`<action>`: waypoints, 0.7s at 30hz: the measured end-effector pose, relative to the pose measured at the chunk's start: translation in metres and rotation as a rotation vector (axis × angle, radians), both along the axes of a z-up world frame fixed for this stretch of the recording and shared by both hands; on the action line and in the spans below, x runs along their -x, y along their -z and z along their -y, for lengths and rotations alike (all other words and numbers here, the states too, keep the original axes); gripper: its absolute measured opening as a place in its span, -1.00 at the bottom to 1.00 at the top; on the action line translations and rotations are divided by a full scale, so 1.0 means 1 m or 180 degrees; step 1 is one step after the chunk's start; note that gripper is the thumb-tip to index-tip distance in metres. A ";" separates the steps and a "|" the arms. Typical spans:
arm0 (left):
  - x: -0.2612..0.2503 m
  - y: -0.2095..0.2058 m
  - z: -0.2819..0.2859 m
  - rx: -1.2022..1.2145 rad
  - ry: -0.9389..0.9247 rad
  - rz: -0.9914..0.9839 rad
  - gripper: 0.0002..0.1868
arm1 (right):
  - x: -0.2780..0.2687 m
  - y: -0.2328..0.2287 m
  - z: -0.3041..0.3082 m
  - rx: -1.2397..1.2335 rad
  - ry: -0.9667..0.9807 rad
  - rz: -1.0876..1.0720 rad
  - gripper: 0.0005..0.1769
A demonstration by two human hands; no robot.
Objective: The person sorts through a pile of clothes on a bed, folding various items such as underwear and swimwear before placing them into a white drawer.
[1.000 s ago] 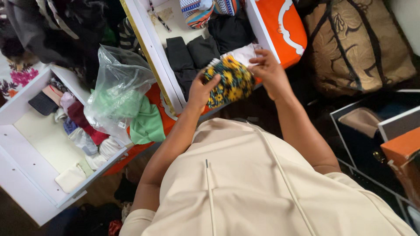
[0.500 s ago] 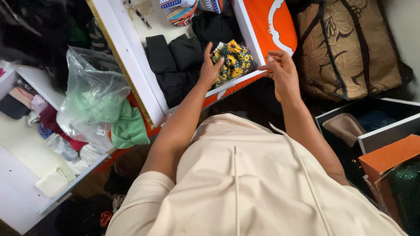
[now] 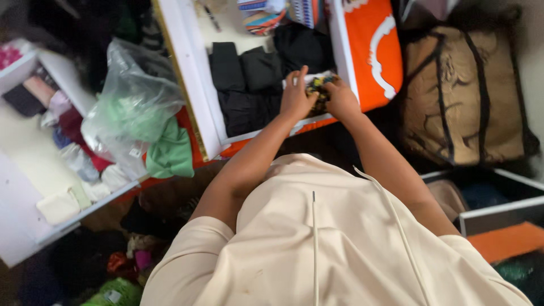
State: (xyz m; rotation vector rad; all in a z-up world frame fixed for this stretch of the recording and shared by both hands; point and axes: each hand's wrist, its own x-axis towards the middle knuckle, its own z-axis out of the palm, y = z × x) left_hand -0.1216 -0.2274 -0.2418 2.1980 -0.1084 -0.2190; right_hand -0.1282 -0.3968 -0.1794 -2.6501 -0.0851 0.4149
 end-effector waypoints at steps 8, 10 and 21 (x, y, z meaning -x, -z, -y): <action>0.025 -0.168 -0.076 0.0785 0.0010 0.0295 -0.36 | -0.015 0.018 0.019 -0.0413 0.0030 -0.0178 -0.48; 0.035 -0.201 -0.105 0.1177 -0.0117 0.0189 -0.46 | -0.015 0.007 0.025 -0.0433 0.0070 0.0334 -0.54; 0.090 -0.217 -0.227 0.2171 -0.1504 0.0524 -0.62 | -0.067 -0.103 -0.080 -0.1409 -0.0290 0.0900 -0.72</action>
